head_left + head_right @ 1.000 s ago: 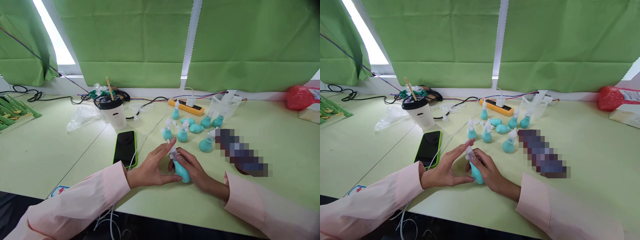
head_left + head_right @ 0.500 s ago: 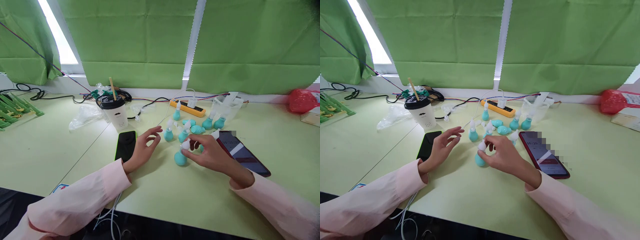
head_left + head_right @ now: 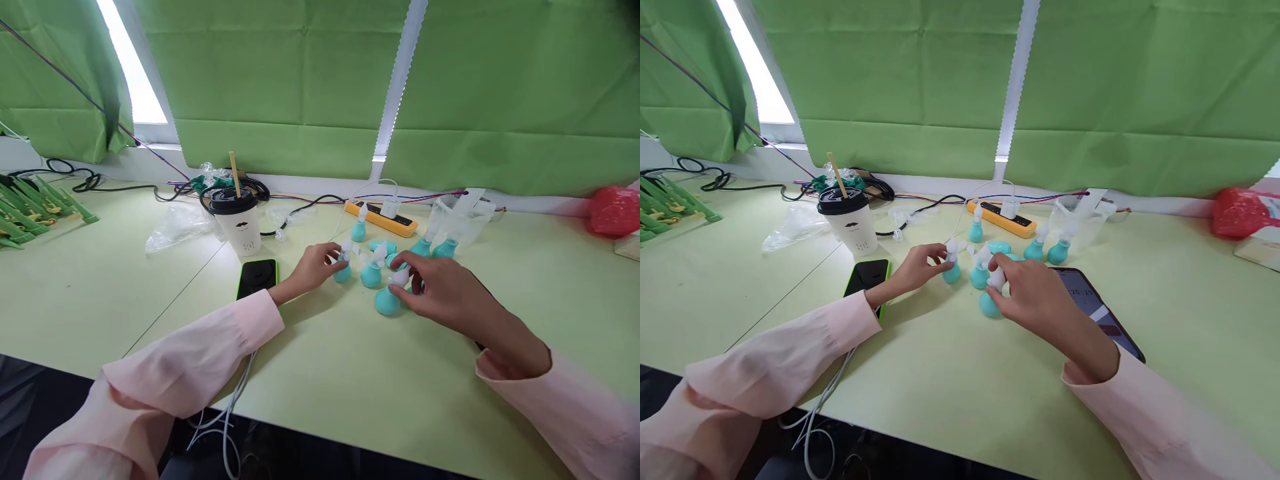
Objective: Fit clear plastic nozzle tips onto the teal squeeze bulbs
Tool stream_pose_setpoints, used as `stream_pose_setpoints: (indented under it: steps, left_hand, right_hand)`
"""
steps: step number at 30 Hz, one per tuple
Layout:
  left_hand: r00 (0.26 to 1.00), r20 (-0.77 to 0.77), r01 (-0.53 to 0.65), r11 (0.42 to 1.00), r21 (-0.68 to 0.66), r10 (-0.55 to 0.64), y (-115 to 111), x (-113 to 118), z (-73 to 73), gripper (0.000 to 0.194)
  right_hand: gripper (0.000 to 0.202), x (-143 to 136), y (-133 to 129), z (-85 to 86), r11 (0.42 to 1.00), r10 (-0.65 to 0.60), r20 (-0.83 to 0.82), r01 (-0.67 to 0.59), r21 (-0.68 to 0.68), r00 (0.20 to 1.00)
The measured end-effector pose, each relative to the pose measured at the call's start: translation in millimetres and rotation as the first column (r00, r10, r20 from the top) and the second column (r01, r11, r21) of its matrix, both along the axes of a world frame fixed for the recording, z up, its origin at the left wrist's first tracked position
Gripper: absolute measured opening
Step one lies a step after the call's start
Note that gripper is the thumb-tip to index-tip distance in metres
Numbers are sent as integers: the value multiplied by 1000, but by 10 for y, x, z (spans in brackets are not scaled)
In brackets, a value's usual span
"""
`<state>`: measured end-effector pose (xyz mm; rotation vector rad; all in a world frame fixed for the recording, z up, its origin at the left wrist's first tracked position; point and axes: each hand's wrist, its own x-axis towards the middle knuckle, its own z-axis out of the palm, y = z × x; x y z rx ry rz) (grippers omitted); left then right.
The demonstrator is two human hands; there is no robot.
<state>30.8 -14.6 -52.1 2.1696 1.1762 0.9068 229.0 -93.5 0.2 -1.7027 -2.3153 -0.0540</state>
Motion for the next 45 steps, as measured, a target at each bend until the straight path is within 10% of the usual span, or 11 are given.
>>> stream_pose_setpoints:
  steps: [10,21,29,45]
  left_hand:
    - [998,40,49,996,78,-52,247,95,11,20]
    - [973,125,-216,958,191,195,464,-80,47,23]
    - [951,-229,-167,970,177,206,426,-83,123,20]
    - [878,-358,-215,930,297,317,448,-166,152,27]
  right_hand:
    - [19,95,110,-22,997,51,35,-53,52,998]
    - [15,114,120,-32,997,2,93,-9,80,996]
    - [17,102,102,-5,997,-16,103,8,80,995]
    - [17,104,106,-17,986,-77,165,51,156,983]
